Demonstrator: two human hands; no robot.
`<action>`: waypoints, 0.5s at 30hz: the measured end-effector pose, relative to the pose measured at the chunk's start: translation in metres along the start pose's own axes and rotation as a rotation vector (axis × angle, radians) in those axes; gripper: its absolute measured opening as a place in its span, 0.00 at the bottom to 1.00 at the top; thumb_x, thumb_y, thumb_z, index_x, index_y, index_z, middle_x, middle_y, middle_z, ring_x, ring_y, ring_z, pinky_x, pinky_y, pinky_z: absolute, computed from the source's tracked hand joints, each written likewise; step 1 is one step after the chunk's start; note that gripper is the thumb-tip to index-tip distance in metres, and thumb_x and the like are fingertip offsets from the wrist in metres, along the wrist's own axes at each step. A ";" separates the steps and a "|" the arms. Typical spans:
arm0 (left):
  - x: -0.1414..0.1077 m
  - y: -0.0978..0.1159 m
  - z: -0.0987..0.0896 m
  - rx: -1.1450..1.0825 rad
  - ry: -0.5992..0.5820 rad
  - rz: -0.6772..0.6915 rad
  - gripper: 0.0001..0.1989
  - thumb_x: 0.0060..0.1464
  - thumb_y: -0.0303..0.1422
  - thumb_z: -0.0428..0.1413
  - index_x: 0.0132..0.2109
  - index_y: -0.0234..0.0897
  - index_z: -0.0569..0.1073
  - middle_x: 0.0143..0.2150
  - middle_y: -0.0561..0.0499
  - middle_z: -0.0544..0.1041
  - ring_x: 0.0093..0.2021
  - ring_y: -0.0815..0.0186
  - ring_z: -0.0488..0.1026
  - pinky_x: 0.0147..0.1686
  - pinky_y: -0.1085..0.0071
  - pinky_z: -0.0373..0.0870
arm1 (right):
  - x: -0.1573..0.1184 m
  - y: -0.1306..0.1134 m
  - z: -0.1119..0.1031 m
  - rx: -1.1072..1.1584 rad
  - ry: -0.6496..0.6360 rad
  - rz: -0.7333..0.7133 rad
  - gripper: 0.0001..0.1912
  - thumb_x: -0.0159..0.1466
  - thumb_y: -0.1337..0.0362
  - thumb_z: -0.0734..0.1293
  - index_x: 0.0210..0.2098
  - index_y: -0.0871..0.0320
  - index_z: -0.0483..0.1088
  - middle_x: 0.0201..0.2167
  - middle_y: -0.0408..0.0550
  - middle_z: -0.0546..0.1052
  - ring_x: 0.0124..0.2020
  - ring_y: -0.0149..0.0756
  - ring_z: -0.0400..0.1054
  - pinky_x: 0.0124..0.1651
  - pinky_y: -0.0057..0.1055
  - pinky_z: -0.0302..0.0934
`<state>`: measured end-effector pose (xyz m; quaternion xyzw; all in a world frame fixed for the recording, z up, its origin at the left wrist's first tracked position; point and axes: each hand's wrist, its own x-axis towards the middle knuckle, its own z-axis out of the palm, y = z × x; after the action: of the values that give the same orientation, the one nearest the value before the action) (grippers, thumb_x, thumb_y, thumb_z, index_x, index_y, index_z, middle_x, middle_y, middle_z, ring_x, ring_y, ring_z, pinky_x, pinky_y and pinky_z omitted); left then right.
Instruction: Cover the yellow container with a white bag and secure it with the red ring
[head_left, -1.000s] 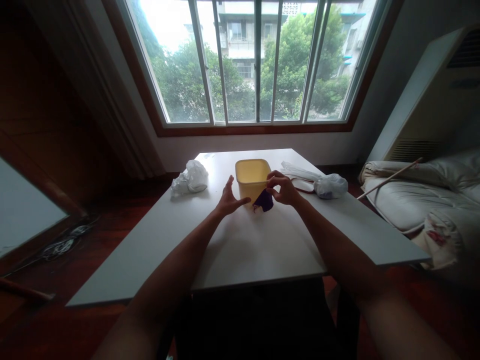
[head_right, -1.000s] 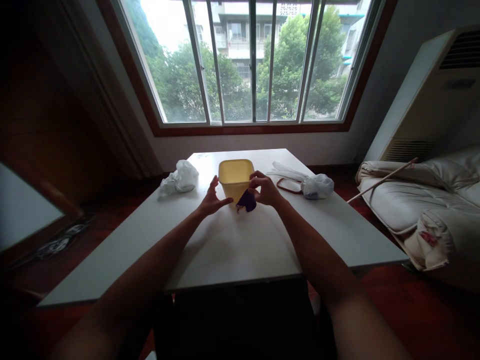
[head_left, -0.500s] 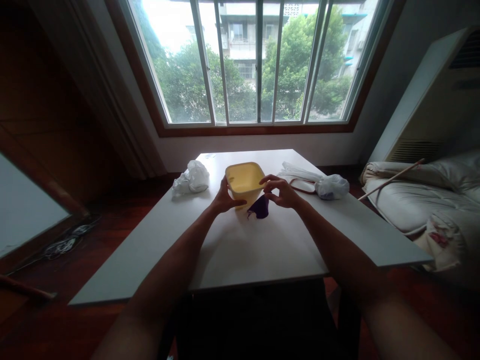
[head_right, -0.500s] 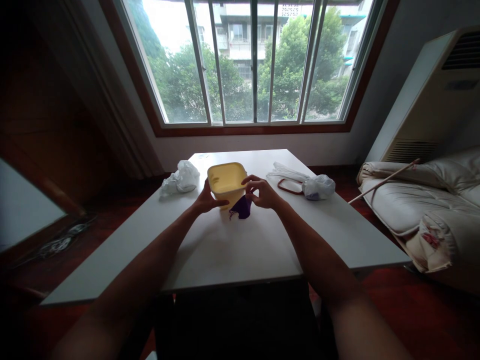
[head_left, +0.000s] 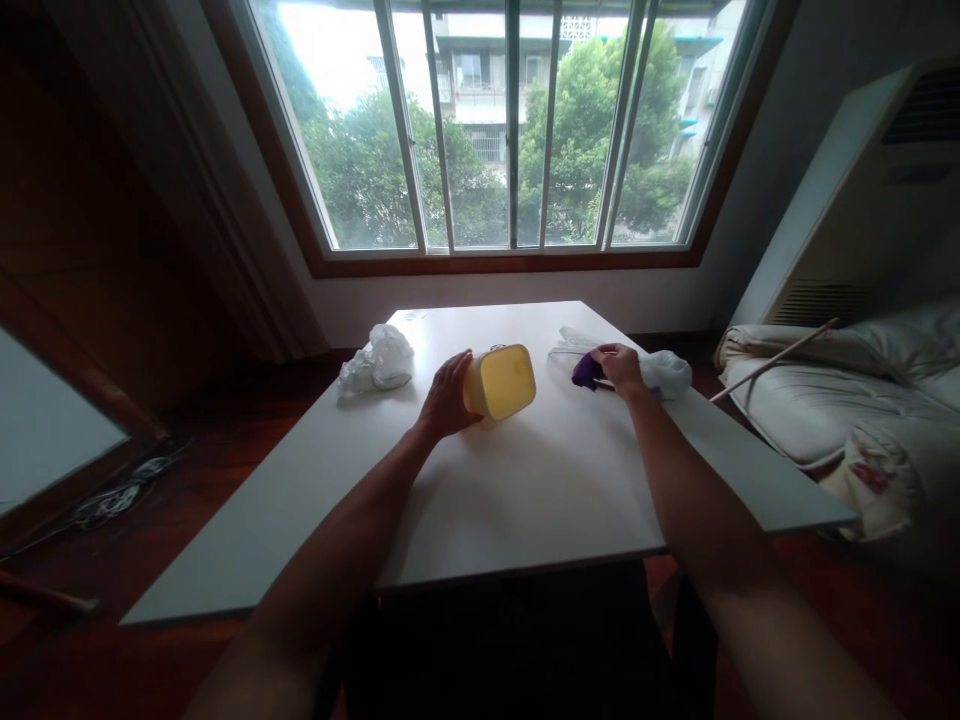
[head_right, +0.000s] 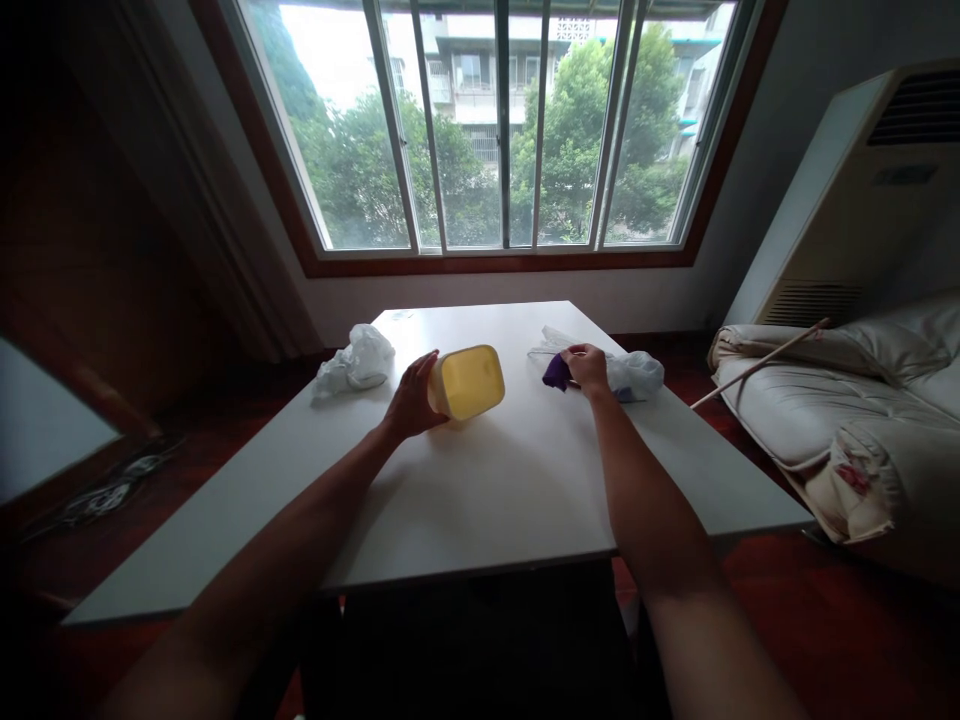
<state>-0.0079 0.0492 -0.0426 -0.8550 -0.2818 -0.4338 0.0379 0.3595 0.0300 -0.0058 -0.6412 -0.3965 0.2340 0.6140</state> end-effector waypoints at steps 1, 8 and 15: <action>0.000 0.000 0.001 0.025 -0.009 0.005 0.61 0.34 0.38 0.72 0.71 0.37 0.49 0.70 0.33 0.58 0.69 0.37 0.55 0.69 0.44 0.53 | 0.000 0.003 0.001 0.002 -0.019 0.034 0.12 0.55 0.65 0.72 0.38 0.61 0.74 0.34 0.53 0.78 0.28 0.36 0.72 0.23 0.28 0.67; -0.001 0.005 0.004 0.189 -0.007 0.102 0.60 0.40 0.40 0.69 0.73 0.37 0.42 0.69 0.32 0.58 0.69 0.38 0.57 0.66 0.42 0.57 | -0.004 -0.005 -0.002 -0.017 -0.058 0.047 0.16 0.53 0.70 0.74 0.41 0.64 0.73 0.31 0.52 0.78 0.28 0.37 0.75 0.30 0.32 0.72; -0.001 0.011 0.006 0.256 0.002 0.121 0.60 0.41 0.41 0.68 0.73 0.37 0.41 0.67 0.33 0.60 0.68 0.38 0.58 0.65 0.41 0.60 | -0.065 -0.039 0.037 -0.073 -0.330 -0.568 0.13 0.56 0.63 0.72 0.41 0.60 0.75 0.36 0.51 0.81 0.36 0.37 0.75 0.44 0.33 0.70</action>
<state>0.0017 0.0416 -0.0448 -0.8580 -0.2829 -0.3922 0.1730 0.2848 -0.0020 0.0151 -0.4801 -0.6614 0.1400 0.5590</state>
